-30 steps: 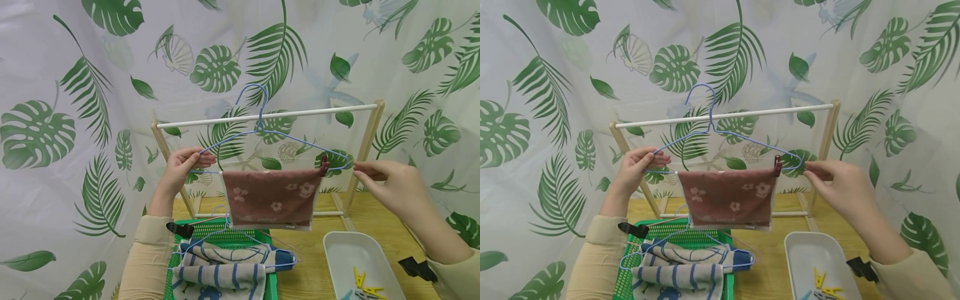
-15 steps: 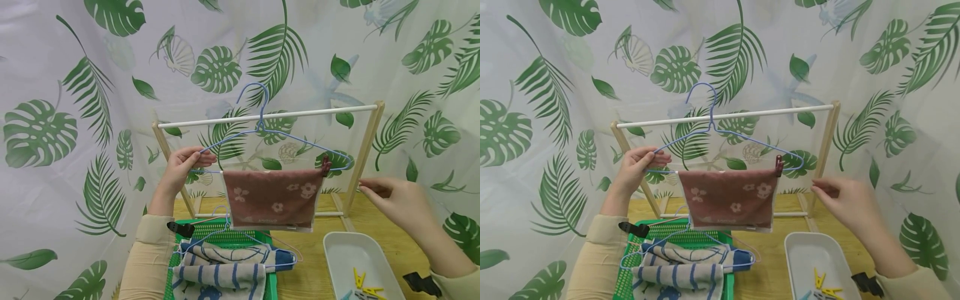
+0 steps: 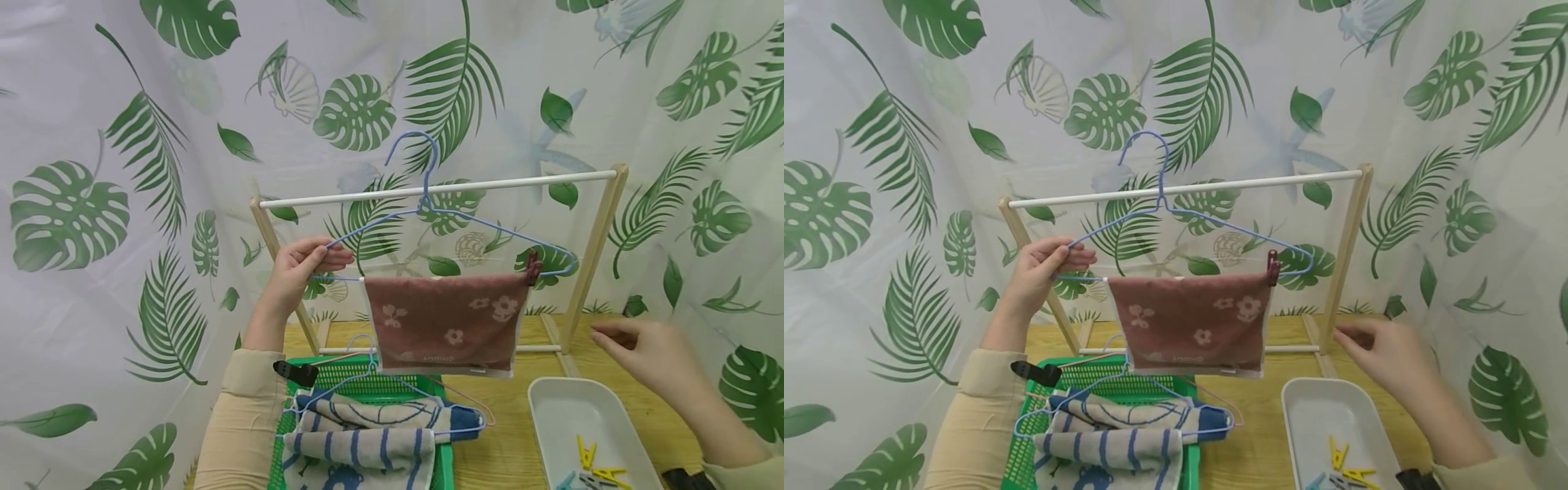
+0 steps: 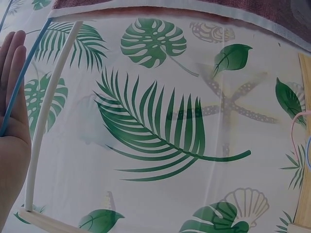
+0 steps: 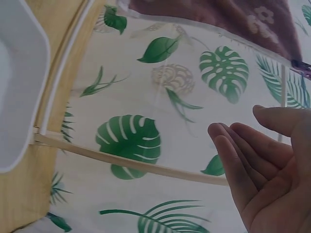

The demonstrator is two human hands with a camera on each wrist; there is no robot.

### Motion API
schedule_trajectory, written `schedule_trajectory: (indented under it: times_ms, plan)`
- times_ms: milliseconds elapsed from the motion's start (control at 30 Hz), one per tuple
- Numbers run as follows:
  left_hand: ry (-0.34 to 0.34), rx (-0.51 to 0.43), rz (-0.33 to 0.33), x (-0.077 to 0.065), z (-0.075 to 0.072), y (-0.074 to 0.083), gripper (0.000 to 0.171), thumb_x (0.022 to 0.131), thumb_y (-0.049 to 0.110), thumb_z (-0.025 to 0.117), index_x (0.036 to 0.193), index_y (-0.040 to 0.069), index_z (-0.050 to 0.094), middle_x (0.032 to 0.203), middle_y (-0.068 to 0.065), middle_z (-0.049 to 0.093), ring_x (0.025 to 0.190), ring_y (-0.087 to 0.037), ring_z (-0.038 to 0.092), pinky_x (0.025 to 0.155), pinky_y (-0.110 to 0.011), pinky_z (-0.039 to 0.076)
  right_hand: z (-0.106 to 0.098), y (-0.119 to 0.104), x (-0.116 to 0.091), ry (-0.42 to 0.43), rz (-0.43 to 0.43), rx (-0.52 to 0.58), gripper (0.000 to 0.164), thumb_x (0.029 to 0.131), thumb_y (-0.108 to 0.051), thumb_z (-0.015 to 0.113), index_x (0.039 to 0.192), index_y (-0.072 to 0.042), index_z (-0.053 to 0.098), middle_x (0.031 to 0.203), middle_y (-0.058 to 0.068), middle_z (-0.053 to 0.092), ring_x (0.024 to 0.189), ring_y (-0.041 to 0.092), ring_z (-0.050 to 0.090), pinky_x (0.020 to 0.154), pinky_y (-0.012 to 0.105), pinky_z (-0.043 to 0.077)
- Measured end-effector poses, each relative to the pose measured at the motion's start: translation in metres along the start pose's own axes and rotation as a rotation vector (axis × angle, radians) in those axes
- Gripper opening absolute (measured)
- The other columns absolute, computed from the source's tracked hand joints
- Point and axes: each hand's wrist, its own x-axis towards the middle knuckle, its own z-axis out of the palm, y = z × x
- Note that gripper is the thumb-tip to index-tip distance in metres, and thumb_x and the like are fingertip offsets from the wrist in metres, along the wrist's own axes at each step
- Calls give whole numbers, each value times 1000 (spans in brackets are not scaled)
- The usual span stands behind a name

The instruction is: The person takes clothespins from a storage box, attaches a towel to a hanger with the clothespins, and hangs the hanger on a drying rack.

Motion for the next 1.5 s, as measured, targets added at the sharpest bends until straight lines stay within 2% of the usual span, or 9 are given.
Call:
schedule_trajectory:
  times_ms: [167,267,367,533,733,933,1100,1500]
  plan:
    - [-5,6,-1,0,1,0,37,113,3,46,114,21,78,106,5,83,99,-8,81,91,-26,66,15,16,-4,-83,44,-4,28,102,-24,73,112,1,81,103,20,81,83,28,77,64,32,61]
    - [-11,-2,3,1,2,-1,35,113,2,46,116,16,78,107,4,83,99,-9,81,91,-27,66,23,26,-7,-134,68,-1,29,103,-25,72,112,1,80,105,21,81,84,28,76,67,40,63]
    - [-13,-13,8,1,2,-1,32,113,3,47,117,13,78,107,3,83,100,-10,81,91,-27,66,31,34,-10,-168,94,14,30,104,-25,71,113,2,80,107,21,80,85,27,76,69,42,64]
    - [-3,-4,3,1,2,-1,30,113,8,50,116,16,78,107,4,83,99,-9,81,91,-27,66,41,45,-12,-203,120,32,31,103,-25,71,114,3,80,102,17,81,85,25,76,69,40,64]
    - [-2,-3,3,2,2,-2,29,113,10,51,114,20,78,106,5,83,99,-9,81,90,-26,66,54,54,-18,-258,144,81,31,103,-22,71,114,7,78,96,12,82,83,22,76,66,33,63]
    - [-9,4,8,1,1,-4,30,113,10,51,114,21,79,107,5,83,100,-8,80,91,-27,66,65,61,-24,-333,197,90,33,103,-24,71,115,6,77,96,11,82,84,22,75,69,38,64]
    - [-2,12,-1,0,2,-3,32,113,9,50,113,22,79,107,6,83,99,-8,80,91,-27,65,76,67,-31,-374,236,115,35,102,-25,71,116,7,76,95,10,82,83,21,75,68,36,63]
    - [11,-5,-4,-2,2,-3,35,113,3,47,114,18,79,106,5,83,98,-8,81,90,-27,66,103,83,-46,-448,244,101,28,96,-15,76,110,9,77,96,13,81,87,26,76,75,43,66]
